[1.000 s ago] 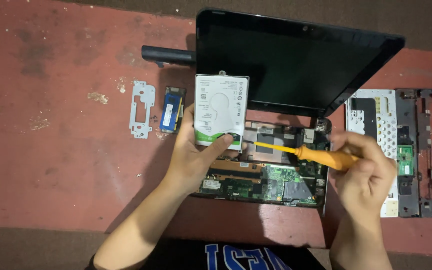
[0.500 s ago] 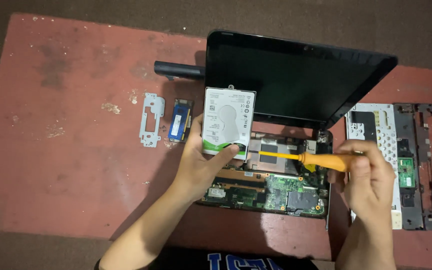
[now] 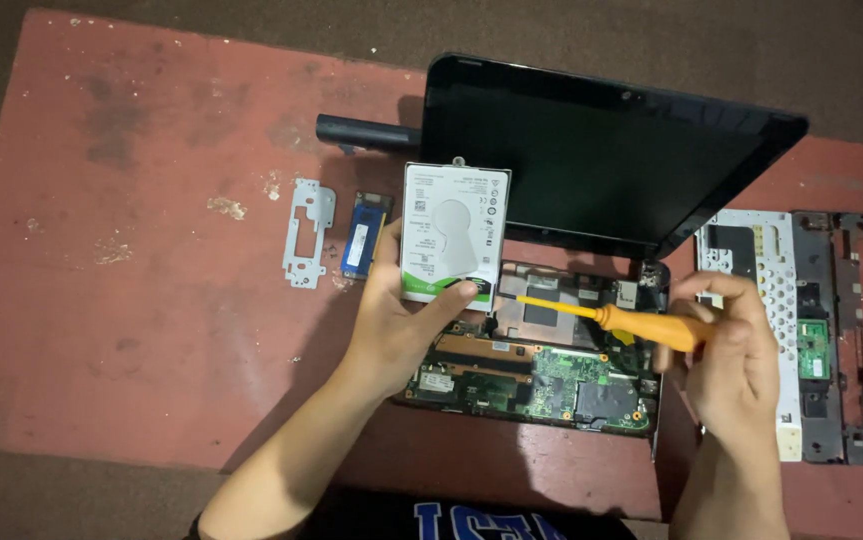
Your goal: Repair a laptop by unscrewing and removing internal components like the hard drive and RAM
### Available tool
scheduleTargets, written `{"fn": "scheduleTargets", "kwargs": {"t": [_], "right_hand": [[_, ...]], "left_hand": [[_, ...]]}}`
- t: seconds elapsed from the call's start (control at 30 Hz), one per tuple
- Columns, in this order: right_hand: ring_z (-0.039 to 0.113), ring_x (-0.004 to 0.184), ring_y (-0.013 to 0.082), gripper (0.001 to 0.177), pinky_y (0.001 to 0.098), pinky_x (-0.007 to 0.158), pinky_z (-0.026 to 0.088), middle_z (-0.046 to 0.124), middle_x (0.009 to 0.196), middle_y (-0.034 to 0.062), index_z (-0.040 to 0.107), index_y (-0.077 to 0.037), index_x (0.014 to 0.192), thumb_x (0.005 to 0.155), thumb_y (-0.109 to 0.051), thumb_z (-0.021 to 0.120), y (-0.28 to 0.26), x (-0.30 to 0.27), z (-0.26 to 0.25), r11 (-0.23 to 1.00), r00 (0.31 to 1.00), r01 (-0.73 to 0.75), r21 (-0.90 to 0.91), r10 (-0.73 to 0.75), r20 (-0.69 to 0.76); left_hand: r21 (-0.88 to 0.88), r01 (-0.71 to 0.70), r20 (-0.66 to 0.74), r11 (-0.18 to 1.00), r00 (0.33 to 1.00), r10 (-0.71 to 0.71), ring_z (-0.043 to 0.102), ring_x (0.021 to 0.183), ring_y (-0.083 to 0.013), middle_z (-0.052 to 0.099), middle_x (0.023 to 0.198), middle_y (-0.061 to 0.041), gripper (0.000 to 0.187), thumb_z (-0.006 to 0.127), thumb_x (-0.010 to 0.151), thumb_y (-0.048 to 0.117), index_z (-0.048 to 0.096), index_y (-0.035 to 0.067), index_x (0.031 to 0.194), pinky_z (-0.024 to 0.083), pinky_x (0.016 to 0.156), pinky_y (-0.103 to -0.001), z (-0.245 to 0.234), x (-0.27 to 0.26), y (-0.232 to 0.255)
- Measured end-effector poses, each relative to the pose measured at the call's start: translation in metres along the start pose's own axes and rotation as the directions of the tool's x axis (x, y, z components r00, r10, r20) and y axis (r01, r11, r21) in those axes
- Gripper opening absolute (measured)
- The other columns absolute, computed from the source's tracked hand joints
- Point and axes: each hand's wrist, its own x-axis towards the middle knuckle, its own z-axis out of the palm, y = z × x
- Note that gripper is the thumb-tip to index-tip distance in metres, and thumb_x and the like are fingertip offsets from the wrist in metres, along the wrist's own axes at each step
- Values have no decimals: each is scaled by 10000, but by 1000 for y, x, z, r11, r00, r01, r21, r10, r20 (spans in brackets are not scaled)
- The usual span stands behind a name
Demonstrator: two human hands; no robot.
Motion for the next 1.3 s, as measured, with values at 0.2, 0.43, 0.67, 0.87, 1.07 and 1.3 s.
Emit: {"fn": "scheduleTargets", "kwargs": {"t": [0.2,0.43,0.67,0.87,1.07,1.3], "right_hand": [[521,1071,253,526,427,881,600,449,1123,147,263,-207,1211,822,75,478,9,5,-10,923,978,43,383,-117,173],[536,474,27,238,122,369,441,559,718,-6,451,-96,1068,1054,-327,398,1,0,-1,997,997,71,-22,-71,-28],[556,1049,240,290,413,889,584,494,1176,109,383,-166,1127,921,-6,508,4,1,-5,896,992,-18,444,-41,122],[532,531,76,189,159,383,416,525,785,40,354,-104,1116,1087,-289,375,2,-3,0,997,988,54,-52,-61,-141],[522,1074,230,432,466,806,647,448,1090,104,283,-217,1149,886,68,473,-6,5,-3,905,990,56,422,-106,96],[560,456,38,170,129,329,452,553,750,35,467,-53,1080,1060,-216,421,3,-4,-3,996,999,-13,-93,8,-49]], "left_hand": [[140,-72,-32,988,996,77,640,943,-208,300,1395,-54,581,745,745,264,571,-96,1167,673,686,-329,0,0,4],[62,35,-12,997,999,-35,671,908,-239,629,1156,-165,739,728,761,147,292,37,1347,662,696,-373,4,-1,2],[46,38,-29,998,999,-37,700,817,-268,647,1139,-187,776,727,755,127,272,39,1377,656,671,-367,3,1,-1],[-5,90,20,996,996,-90,651,937,-236,619,1158,-154,707,725,752,121,336,50,1338,659,724,-400,10,-3,-3],[69,101,-32,993,995,-99,679,945,-253,635,1182,-166,772,732,734,177,319,44,1372,657,736,-377,10,-3,11],[60,91,-28,994,996,-90,692,884,-253,632,1205,-163,746,716,758,127,302,46,1373,649,686,-338,6,-2,5]]}}
